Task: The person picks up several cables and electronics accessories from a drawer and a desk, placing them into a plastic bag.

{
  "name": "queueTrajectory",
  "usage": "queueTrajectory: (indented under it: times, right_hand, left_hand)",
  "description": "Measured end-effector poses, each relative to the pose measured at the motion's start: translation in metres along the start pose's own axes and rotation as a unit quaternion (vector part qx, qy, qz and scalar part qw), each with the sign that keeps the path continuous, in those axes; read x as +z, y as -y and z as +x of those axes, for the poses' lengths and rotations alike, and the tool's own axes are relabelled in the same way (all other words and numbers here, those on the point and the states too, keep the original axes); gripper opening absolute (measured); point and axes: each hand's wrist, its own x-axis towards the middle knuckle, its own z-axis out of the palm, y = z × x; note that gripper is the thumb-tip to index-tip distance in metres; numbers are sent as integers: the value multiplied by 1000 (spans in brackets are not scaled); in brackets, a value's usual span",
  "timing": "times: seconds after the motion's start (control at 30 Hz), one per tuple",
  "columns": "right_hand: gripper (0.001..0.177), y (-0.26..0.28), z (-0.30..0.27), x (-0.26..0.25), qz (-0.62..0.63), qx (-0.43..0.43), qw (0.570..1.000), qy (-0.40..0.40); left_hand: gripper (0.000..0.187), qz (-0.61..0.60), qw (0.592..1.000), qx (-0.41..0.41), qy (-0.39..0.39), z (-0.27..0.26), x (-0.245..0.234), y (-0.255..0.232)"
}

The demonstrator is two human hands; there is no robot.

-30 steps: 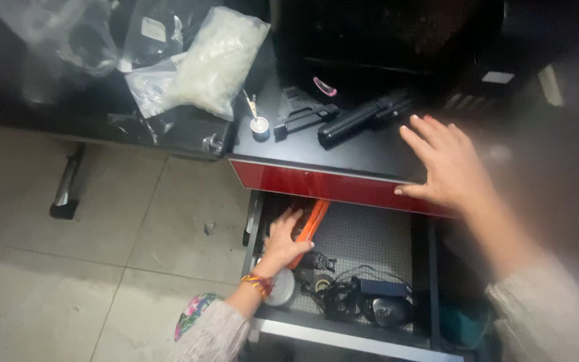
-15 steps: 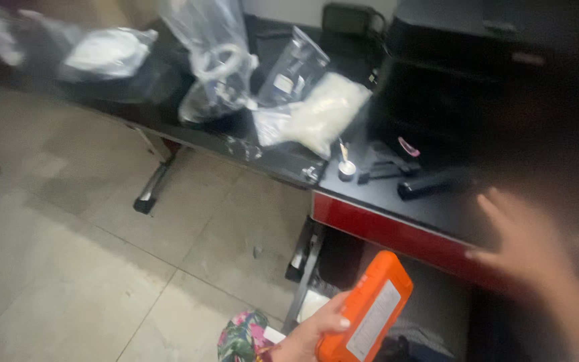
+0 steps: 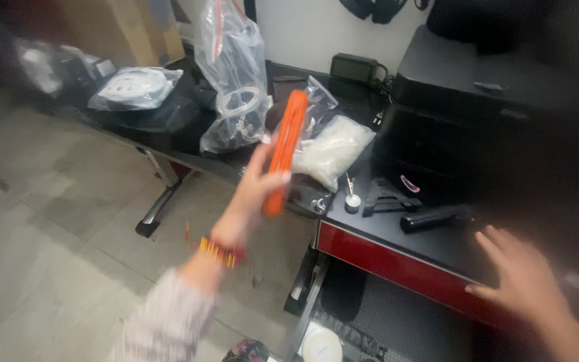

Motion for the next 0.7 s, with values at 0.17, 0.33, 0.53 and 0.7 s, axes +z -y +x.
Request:
queueTrajectory:
  times: [0.17, 0.33, 0.53, 0.7]
  right_hand:
    - [123, 1, 1, 3, -3, 15, 1000, 17]
    - [117, -13, 4, 27, 140, -55, 983, -107]
    - [112, -15, -4, 33, 136, -71, 973, -171]
    - [113, -18, -3, 28, 143, -112, 964, -194]
  left_hand:
    - [93, 558, 826, 71, 13, 85, -20, 61]
    - [87, 646, 746, 160, 27, 94, -19, 108]
    - [76, 641, 754, 103, 97, 132, -31, 104]
    - [66, 662, 740, 70, 92, 133, -10, 86]
